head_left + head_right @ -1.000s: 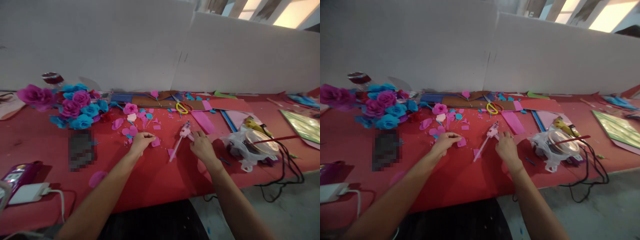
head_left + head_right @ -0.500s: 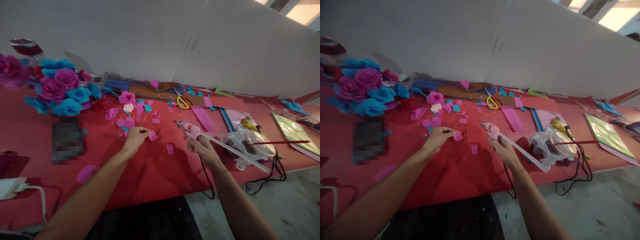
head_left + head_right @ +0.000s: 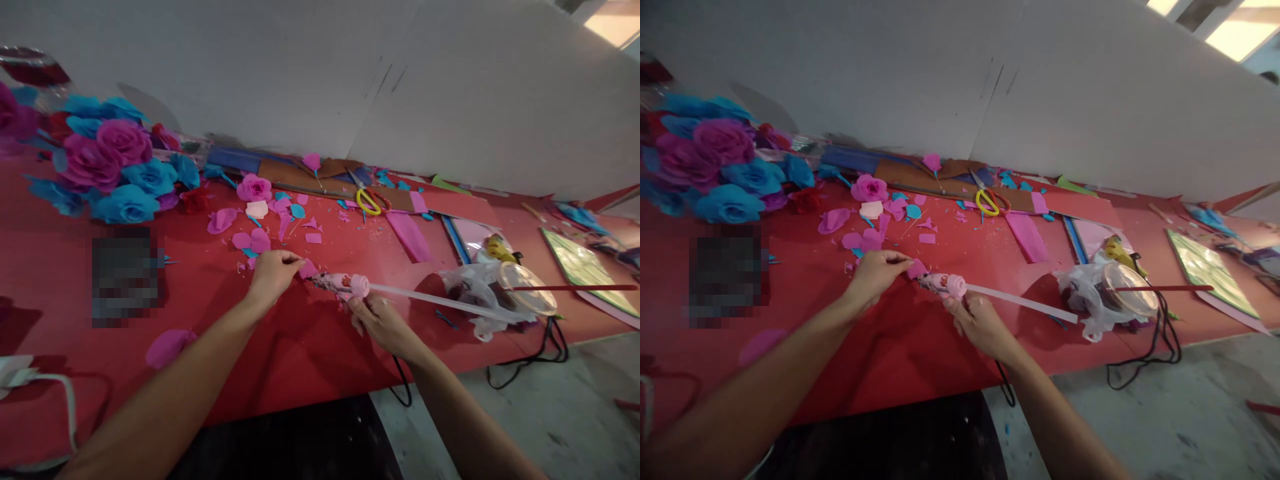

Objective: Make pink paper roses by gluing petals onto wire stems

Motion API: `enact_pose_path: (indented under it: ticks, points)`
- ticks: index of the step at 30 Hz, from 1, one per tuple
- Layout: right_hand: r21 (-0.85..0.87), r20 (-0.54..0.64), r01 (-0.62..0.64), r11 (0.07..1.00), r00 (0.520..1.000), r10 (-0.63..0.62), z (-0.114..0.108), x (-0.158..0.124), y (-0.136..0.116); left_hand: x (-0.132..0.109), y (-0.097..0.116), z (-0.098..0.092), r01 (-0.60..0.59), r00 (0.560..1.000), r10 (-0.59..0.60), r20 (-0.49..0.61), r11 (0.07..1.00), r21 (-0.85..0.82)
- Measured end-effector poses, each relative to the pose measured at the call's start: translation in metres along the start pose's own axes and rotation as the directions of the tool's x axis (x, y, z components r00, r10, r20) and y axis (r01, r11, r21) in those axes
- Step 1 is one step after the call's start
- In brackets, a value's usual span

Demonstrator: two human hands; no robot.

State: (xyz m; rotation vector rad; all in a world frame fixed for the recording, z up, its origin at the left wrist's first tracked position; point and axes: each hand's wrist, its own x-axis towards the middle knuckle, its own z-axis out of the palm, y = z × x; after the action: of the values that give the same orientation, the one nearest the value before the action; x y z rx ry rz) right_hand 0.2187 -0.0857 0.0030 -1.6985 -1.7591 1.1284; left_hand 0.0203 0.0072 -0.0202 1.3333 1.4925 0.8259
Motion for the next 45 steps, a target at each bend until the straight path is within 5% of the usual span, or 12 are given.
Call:
enact_pose_path:
  ticks: [21, 27, 32, 35, 37, 40, 45]
  points:
    - [-0.01, -0.089, -0.04, 0.999, 0.995, 0.039, -0.005, 0.005, 0.006, 0.004, -0.007, 0.001, 0.002, 0.999, -0.002, 0.044, 1.0, -0.008]
    - [-0.302, -0.244, 0.053, 0.952, 0.961, -0.131, -0.026, 0.016, 0.025, 0.004, -0.008, -0.001, 0.013, 0.999, -0.009, 0.051, 0.997, -0.079]
    - [-0.675, -0.281, -0.06, 0.736, 0.943, -0.181, -0.063, 0.042, 0.041, 0.009, -0.005, -0.013, 0.009, 1.0, -0.012, -0.012, 0.976, -0.217]
    - [-0.718, -0.402, -0.168, 0.676, 0.892, -0.205, -0.062, 0.05, 0.018, 0.009, 0.0, -0.021, -0.004, 1.0, 0.005, 0.006, 0.976, -0.217]
    - [-0.663, -0.461, -0.083, 0.744, 0.829, -0.318, -0.047, 0.055, -0.011, 0.008, 0.001, -0.023, -0.035, 0.999, 0.036, 0.002, 0.98, -0.193]
    - [-0.527, -0.27, 0.156, 0.835, 0.901, -0.339, -0.016, 0.068, -0.054, 0.008, 0.0, -0.023, -0.093, 0.996, 0.092, -0.014, 0.98, -0.175]
    - [-0.424, -0.176, 0.125, 0.897, 0.96, -0.217, 0.016, 0.092, -0.074, 0.01, -0.002, -0.021, -0.09, 0.996, 0.092, 0.009, 0.984, -0.157]
